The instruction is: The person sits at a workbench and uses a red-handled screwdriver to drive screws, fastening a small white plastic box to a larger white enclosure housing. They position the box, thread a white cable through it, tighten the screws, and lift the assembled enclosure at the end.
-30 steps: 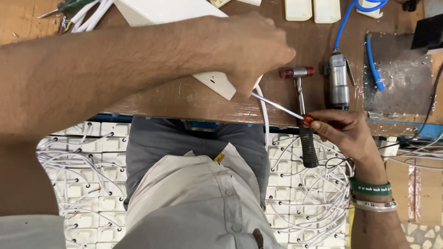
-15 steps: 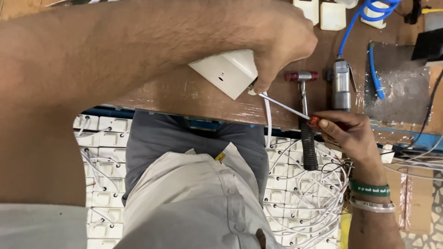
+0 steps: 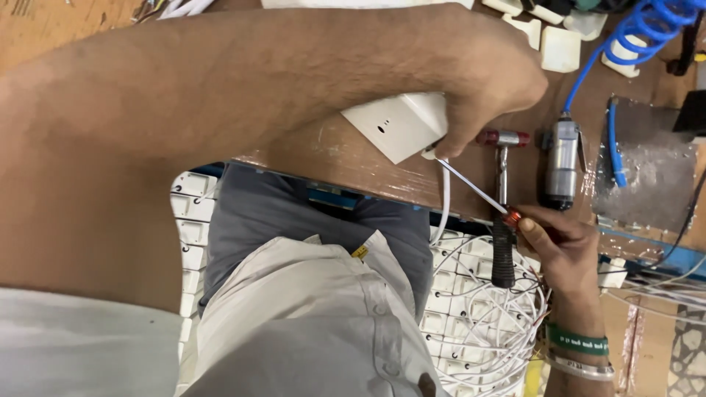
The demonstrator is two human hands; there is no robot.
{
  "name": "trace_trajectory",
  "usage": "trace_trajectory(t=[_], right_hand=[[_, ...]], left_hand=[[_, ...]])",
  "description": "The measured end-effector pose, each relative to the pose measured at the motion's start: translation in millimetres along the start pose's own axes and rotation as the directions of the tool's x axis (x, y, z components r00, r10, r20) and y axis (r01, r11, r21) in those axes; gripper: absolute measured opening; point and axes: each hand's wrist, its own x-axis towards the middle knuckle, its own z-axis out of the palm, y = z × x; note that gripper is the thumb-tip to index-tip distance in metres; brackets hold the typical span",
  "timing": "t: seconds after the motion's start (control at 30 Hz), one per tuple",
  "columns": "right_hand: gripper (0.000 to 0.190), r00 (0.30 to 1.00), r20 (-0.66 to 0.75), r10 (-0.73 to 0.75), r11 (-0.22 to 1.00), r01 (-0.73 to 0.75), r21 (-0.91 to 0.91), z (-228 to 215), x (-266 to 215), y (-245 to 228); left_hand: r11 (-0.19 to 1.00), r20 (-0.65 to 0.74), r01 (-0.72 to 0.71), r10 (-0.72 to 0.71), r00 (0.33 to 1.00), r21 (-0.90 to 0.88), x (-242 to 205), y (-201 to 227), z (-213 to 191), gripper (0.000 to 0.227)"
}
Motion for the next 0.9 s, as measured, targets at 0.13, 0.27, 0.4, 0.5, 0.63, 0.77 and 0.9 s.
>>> trace_trajectory(t=[0.13, 0.27, 0.4, 0.5, 0.63, 0.77, 0.9], right_hand=[[0.028, 1.0, -0.026, -0.014, 0.986, 0.01, -0.169, -6.0, -3.0, 1.2], [0.027, 1.0, 0.011, -0.018, 0.986, 0.019, -0.166, -13.1, 0.4, 10.4], [0.03, 0.999, 0.045, 0.028, 0.996, -0.024, -0.084, -18.8, 8.9, 15.9], [0.028, 0.997, 0.038, 0.069, 0.991, -0.064, -0.121, -17.9, 12.4, 7.5], [0.027, 0.991, 0.034, 0.133, 0.991, -0.132, -0.035, -17.6, 14.7, 17.5], [0.028, 0.986, 0.144, 0.083, 0.969, -0.114, 0.221, -21.3, 17.6, 35.4], [0.024, 0.981, 0.178, 0.082, 0.929, -0.14, 0.344, -20.3, 20.9, 31.8]], left_hand=[[0.998, -0.02, 0.028, -0.029, 0.999, -0.065, 3.1, 2.1, -0.4, 0.054], [0.999, 0.004, 0.033, -0.033, 0.999, -0.03, 10.5, 1.8, 3.3, 0.066], [1.0, -0.073, 0.017, -0.016, 0.997, 0.006, 16.3, -0.5, 7.2, 0.071], [1.0, -0.112, -0.004, 0.004, 0.994, -0.007, 18.1, -3.8, 11.3, 0.072], [0.999, -0.06, 0.036, -0.039, 0.997, -0.039, 14.5, -2.0, 9.7, 0.07], [0.998, -0.045, 0.055, -0.056, 0.997, -0.023, 14.3, -1.2, 11.1, 0.076], [0.996, -0.051, 0.03, -0.034, 0.998, -0.079, 11.2, -4.2, 13.5, 0.072]])
